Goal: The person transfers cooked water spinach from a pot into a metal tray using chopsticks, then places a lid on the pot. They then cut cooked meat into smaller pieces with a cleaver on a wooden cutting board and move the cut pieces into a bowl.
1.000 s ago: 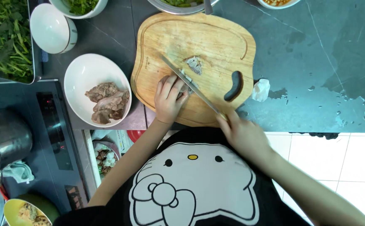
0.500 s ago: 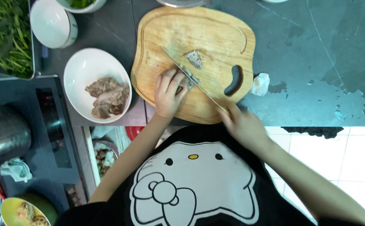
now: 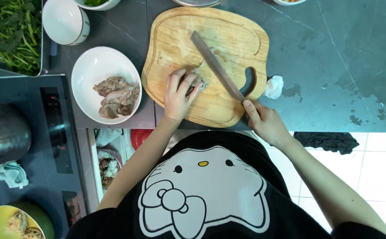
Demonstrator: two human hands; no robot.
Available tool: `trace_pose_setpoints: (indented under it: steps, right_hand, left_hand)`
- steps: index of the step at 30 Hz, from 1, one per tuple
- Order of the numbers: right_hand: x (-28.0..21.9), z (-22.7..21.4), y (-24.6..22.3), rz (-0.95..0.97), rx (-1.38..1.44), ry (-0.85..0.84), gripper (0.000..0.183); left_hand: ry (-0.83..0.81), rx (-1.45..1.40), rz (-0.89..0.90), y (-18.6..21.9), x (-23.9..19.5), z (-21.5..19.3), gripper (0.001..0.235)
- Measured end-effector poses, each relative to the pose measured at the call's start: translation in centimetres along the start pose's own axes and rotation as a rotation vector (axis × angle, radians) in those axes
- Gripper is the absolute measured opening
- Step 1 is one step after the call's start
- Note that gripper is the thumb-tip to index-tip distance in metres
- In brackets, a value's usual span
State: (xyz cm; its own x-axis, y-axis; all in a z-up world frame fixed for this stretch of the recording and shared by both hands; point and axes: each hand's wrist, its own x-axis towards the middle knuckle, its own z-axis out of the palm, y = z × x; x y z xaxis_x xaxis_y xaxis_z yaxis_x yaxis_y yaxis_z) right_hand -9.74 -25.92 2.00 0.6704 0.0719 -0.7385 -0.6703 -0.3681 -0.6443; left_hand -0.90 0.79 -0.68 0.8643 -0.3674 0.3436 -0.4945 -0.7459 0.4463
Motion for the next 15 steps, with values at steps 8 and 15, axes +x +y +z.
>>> trace_pose_setpoints:
  steps: [8, 15]
  right_hand:
    - [-4.5, 0.8, -0.7, -0.197, -0.118, 0.144, 0.045]
    - [-6.4, 2.4, 0.7, -0.271, -0.282, 0.184, 0.038]
  left_hand:
    - [0.018, -0.042, 0.000, 0.6, 0.3, -0.5, 0.038]
    - [0.005, -0.015, 0.027, 0.1, -0.1, 0.1, 0.041]
